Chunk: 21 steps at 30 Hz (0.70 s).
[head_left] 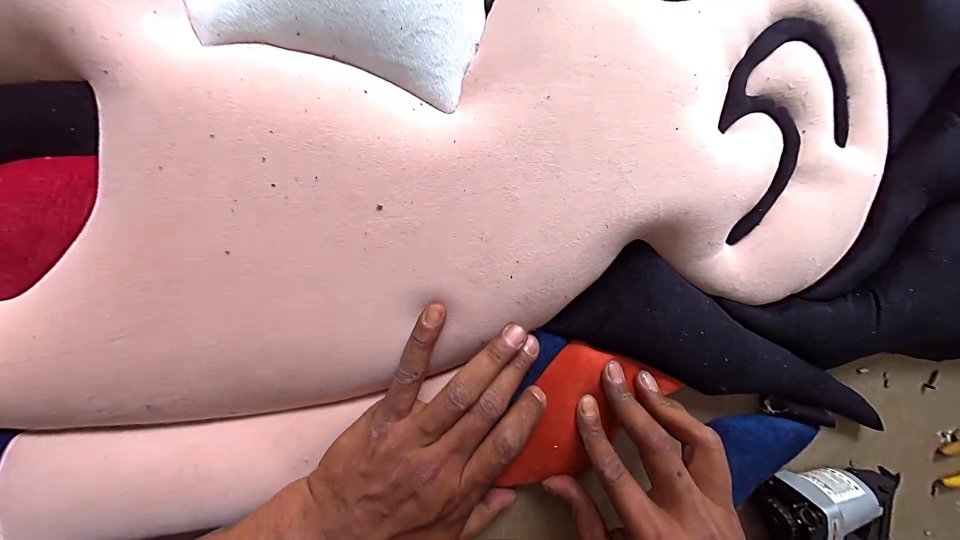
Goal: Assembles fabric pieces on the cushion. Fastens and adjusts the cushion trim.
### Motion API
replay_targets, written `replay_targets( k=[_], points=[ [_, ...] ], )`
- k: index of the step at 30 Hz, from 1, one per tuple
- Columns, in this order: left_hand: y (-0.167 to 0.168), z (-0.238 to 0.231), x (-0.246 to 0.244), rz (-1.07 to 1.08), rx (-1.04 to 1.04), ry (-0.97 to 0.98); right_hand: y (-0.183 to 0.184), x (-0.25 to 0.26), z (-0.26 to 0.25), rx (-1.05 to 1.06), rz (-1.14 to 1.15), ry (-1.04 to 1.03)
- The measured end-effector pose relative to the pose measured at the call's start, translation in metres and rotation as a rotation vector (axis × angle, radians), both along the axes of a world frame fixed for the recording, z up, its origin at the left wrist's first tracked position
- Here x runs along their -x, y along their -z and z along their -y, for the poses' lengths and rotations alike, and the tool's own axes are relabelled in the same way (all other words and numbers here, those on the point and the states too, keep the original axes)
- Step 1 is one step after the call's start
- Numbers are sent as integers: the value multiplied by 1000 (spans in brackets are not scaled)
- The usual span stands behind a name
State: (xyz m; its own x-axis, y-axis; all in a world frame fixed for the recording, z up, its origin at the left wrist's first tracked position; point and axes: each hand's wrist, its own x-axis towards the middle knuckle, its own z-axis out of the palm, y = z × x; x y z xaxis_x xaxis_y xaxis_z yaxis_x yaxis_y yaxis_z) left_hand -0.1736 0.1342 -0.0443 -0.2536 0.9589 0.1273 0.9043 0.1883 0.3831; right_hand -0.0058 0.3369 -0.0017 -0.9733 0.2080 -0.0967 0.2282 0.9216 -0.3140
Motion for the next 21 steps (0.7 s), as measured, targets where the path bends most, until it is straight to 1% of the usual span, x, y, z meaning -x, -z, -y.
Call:
replay_targets(
  k=[5, 10, 14, 18, 21],
  points=[
    [-5, -5, 1, -28, 47, 56, -3, 3, 5, -4, -20, 21],
    [-6, -9, -2, -108, 56, 150, 2, -2, 8, -23, -121, 25],
    [-10, -12, 3, -104, 61, 248, 12, -3, 9, -50, -207, 23],
    [-10, -15, 4, -100, 42, 240, 20, -8, 5, -40, -316, 12],
    [-9, -14, 3, -121, 32, 232, 22, -8, 5, -64, -337, 19]
  ],
)
